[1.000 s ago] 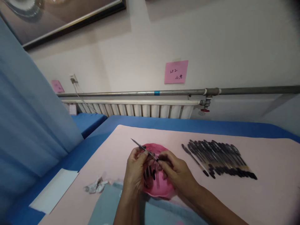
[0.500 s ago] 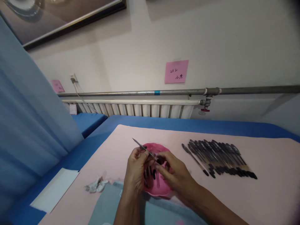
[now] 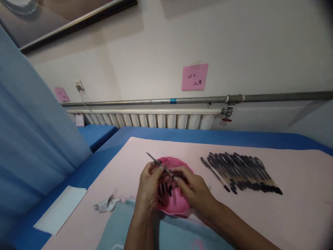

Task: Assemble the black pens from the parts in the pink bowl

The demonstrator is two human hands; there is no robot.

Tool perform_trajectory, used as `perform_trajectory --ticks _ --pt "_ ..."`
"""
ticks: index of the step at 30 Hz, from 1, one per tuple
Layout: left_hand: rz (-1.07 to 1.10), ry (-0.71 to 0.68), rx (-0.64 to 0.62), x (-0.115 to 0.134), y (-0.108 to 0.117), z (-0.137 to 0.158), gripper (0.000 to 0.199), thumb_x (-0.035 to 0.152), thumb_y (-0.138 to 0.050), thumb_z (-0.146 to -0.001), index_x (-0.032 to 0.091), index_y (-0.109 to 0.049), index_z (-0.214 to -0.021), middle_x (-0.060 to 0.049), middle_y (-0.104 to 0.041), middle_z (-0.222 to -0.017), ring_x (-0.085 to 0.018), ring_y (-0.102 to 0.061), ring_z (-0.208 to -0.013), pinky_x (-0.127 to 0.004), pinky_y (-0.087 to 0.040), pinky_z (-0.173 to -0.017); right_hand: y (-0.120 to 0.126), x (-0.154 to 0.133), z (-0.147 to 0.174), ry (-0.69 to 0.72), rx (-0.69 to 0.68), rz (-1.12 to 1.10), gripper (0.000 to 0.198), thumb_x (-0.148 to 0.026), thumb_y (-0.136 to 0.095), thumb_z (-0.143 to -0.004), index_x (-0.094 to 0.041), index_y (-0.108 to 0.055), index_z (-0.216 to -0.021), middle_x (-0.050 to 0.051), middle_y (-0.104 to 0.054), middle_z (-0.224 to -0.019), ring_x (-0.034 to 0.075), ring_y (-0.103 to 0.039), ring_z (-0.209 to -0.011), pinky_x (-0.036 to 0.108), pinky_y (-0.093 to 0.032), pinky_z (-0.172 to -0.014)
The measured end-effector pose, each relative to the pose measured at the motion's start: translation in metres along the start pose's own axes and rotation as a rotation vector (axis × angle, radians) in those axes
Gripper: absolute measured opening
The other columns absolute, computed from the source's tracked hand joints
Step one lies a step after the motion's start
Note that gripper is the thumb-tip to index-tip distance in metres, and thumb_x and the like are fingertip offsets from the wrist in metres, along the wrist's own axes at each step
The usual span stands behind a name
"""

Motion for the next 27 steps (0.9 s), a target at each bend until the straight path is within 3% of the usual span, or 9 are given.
perform_trajectory --ticks 8,13,17,21,24,27 --pt "-0.02 -0.012 -0.006 0.001 0.001 0.0 0.029 0.025 -0.071 -0.062 0.013 -0.056 -0.084 -0.002 -0.063 -0.072 -0.011 -0.061 -0.061 -0.022 -0.049 -0.059 -0.004 0.004 0.002 -0.023 -0.049 0.01 0.018 -0.014 -0.05 -0.079 -0.023 -0.055 -0.094 0.001 -0.063 -0.087 0.016 -0.059 -0.082 0.03 -0.048 -0.072" --pt "-0.032 -0.016 -0.035 0.003 0.0 0.001 0.03 0.026 -0.07 -0.061 0.013 -0.055 -0.084 -0.002 -0.063 -0.072 -0.012 -0.061 -0.061 -0.024 -0.049 -0.059 -0.009 0.005 0.003 -0.075 -0.076 -0.088 0.021 -0.016 -0.044 -0.083 -0.024 -0.053 -0.1 0.001 -0.063 -0.085 0.015 -0.059 -0.074 0.028 -0.048 -0.063" --pt "-0.011 -0.059 0.103 0.014 0.013 -0.002 0.029 0.025 -0.069 -0.061 0.014 -0.054 -0.084 0.0 -0.061 -0.066 -0.011 -0.06 -0.058 -0.023 -0.047 -0.057 -0.016 0.008 0.002 -0.134 -0.091 -0.182 0.015 -0.018 -0.045 -0.082 -0.023 -0.052 -0.094 0.0 -0.061 -0.077 0.014 -0.058 -0.069 0.026 -0.046 -0.06" --pt "0.045 -0.135 0.246 0.026 0.026 -0.003 0.03 0.024 -0.068 -0.06 0.015 -0.054 -0.085 0.003 -0.056 -0.058 -0.009 -0.056 -0.052 -0.021 -0.043 -0.052 -0.034 0.005 0.003 -0.087 -0.31 0.081 0.015 -0.009 -0.048 -0.073 -0.019 -0.058 -0.068 0.0 -0.062 -0.071 0.013 -0.056 -0.067 0.024 -0.04 -0.061" --pt "0.081 -0.11 0.21 0.023 0.024 -0.004 0.031 0.023 -0.068 -0.06 0.014 -0.055 -0.086 0.005 -0.053 -0.055 -0.007 -0.051 -0.048 -0.019 -0.04 -0.05 -0.048 0.004 0.006 -0.083 -0.484 0.252 0.017 -0.009 -0.048 -0.071 -0.018 -0.058 -0.061 -0.001 -0.06 -0.061 0.011 -0.051 -0.055 0.022 -0.033 -0.051" --pt "0.07 -0.093 0.172 0.019 0.02 -0.005 0.03 0.024 -0.067 -0.061 0.014 -0.055 -0.087 0.004 -0.053 -0.056 -0.007 -0.051 -0.049 -0.02 -0.04 -0.05 -0.053 0.005 0.007 -0.13 -0.514 0.37 0.013 -0.011 -0.051 -0.068 -0.017 -0.059 -0.059 0.0 -0.058 -0.057 0.01 -0.046 -0.048 0.021 -0.026 -0.045"
Point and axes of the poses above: each hand's wrist, its own z-axis away from the middle knuckle, its own y-axis out of the back of the hand, x = y × z, the point moved 6 cm from there along -z, towards the middle knuckle
